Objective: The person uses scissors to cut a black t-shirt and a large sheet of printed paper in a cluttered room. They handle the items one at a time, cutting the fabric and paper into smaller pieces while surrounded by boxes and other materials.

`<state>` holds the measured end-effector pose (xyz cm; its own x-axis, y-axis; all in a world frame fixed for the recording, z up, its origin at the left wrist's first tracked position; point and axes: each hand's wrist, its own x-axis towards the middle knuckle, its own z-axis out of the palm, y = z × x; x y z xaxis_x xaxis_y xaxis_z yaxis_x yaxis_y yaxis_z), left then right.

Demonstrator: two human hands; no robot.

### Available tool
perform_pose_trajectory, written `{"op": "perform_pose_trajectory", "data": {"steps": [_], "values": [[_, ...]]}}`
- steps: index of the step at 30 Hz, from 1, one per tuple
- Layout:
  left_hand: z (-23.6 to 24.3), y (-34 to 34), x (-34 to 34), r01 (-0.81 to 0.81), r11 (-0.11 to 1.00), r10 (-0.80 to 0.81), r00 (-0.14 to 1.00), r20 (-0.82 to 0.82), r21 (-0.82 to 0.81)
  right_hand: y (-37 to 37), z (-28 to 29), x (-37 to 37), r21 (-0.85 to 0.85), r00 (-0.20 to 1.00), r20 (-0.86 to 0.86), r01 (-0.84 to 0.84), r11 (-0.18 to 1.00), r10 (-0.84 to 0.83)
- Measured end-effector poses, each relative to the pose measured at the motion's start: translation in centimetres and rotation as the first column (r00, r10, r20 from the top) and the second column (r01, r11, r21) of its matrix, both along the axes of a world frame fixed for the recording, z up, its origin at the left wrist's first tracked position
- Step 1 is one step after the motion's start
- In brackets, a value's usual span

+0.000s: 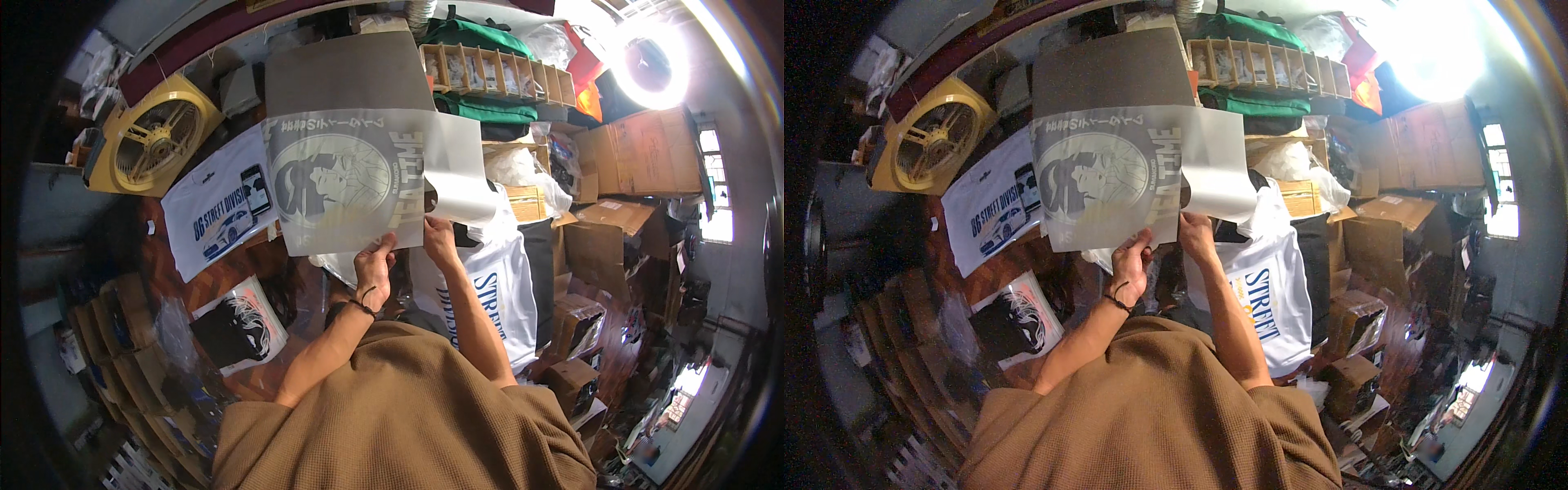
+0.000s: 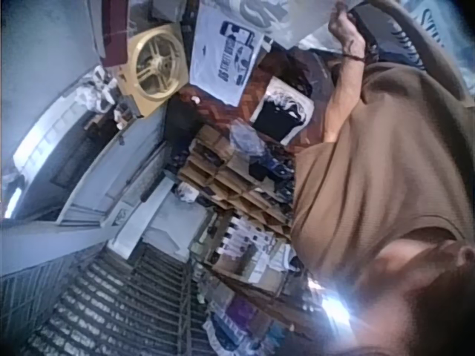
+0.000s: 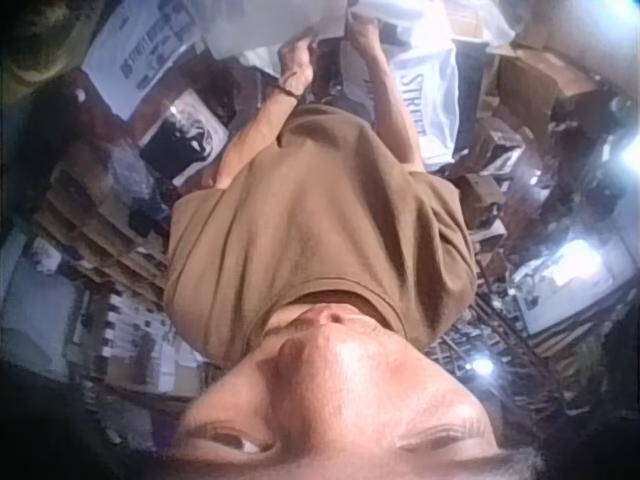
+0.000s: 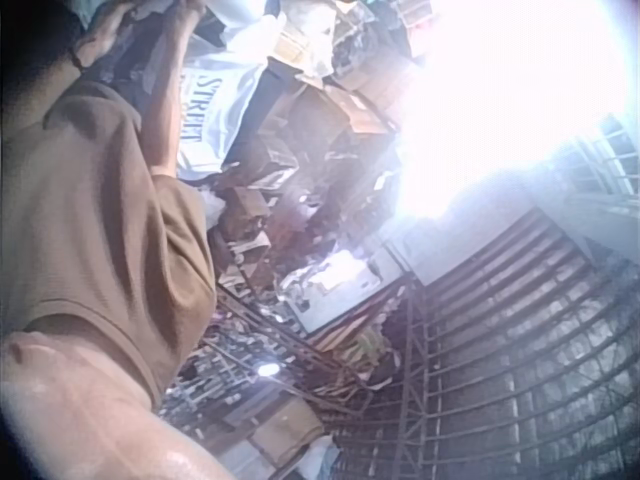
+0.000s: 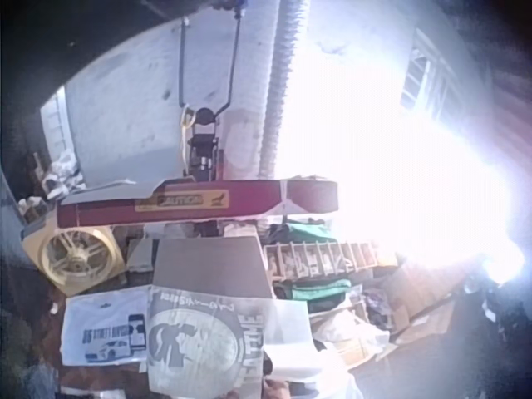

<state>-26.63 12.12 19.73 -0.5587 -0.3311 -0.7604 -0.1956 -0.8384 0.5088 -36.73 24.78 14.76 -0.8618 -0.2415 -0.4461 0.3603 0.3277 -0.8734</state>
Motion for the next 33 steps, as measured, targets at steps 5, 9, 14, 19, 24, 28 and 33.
{"op": "perform_pose_trajectory", "data": {"steps": [5,9,14,19,24,28,33], "values": [[0.0,0.0,-0.1,0.026,0.999,-0.026,1.000,0.001,-0.042,0.3,0.4,-0.3,0.032,0.994,-0.097,-0.050,0.998,0.053],[0.2,0.1,0.0,0.029,0.997,-0.029,1.000,0.004,-0.070,0.1,1.4,-0.2,0.011,0.999,-0.047,-0.024,1.000,0.025],[0.6,0.1,0.0,0.034,0.994,-0.037,0.999,-0.024,-0.105,0.1,2.4,-0.3,0.084,0.999,-0.013,-0.041,0.996,0.042],[0.3,0.1,0.2,0.023,0.993,-0.028,0.999,-0.038,-0.119,-0.1,3.5,-0.4,0.078,0.999,-0.030,-0.040,0.996,0.043],[0.1,0.1,0.4,0.069,0.993,-0.071,0.997,-0.016,-0.097,0.2,2.4,-0.6,0.077,1.000,0.011,-0.014,0.997,0.013],[0.2,-0.1,0.7,0.058,0.993,-0.060,0.998,-0.025,-0.100,-0.2,3.2,-0.6,0.071,1.000,0.002,-0.003,0.997,0.003],[-0.1,0.0,1.0,0.037,0.993,-0.041,0.999,-0.035,-0.108,-0.8,4.2,-0.9,0.126,0.999,-0.033,-0.022,0.992,0.026]]}}
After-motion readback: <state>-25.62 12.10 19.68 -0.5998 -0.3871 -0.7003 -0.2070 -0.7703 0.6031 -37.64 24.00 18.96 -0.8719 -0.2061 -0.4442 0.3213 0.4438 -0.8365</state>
